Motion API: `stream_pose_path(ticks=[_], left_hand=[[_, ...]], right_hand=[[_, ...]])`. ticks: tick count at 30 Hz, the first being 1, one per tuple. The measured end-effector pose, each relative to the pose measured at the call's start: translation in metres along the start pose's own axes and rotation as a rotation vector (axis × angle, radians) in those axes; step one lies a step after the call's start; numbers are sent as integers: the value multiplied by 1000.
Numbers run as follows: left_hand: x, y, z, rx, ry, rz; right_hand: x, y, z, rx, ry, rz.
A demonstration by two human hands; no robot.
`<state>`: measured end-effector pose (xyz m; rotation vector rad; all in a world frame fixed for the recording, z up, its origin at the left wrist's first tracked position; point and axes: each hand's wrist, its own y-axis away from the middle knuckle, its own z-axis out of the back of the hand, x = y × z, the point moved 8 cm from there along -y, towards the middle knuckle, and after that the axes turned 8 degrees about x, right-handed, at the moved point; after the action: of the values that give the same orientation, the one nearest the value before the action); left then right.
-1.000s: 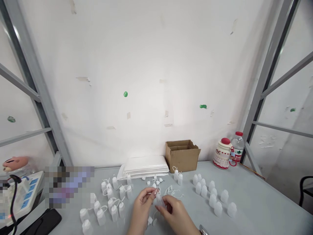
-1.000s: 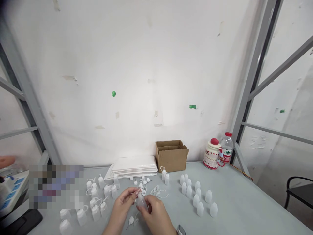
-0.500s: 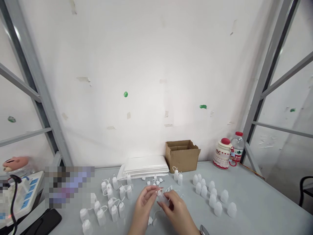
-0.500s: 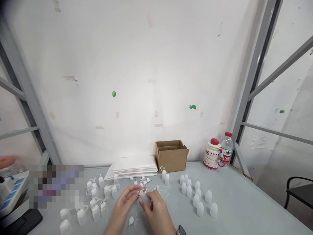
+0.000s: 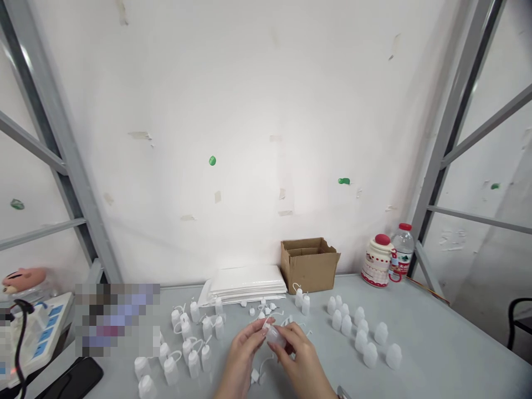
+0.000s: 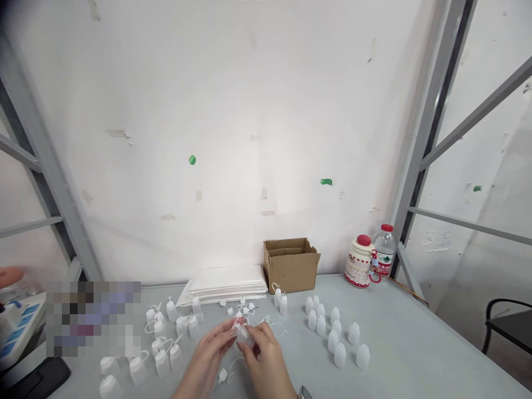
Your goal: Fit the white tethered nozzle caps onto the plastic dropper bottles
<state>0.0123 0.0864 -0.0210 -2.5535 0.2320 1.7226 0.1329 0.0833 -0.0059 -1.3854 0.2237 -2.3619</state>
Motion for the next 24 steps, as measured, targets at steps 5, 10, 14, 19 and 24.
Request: stream_pose_path(ticks=[5, 10, 14, 19, 24], left_hand=[[5, -2, -2, 59, 37, 32], [5, -1, -1, 53, 34, 45], [2, 1, -4, 65, 34, 36], [1, 1, 0, 9, 10, 25], [2, -1, -3, 40, 50, 34]], right_hand=[[2, 3, 0, -31, 7, 56], [1, 5, 0, -67, 58, 150], [-4, 5, 0, -81, 55, 136], [-1, 4, -4, -41, -8, 78], [-2, 3, -9, 41, -69, -79]])
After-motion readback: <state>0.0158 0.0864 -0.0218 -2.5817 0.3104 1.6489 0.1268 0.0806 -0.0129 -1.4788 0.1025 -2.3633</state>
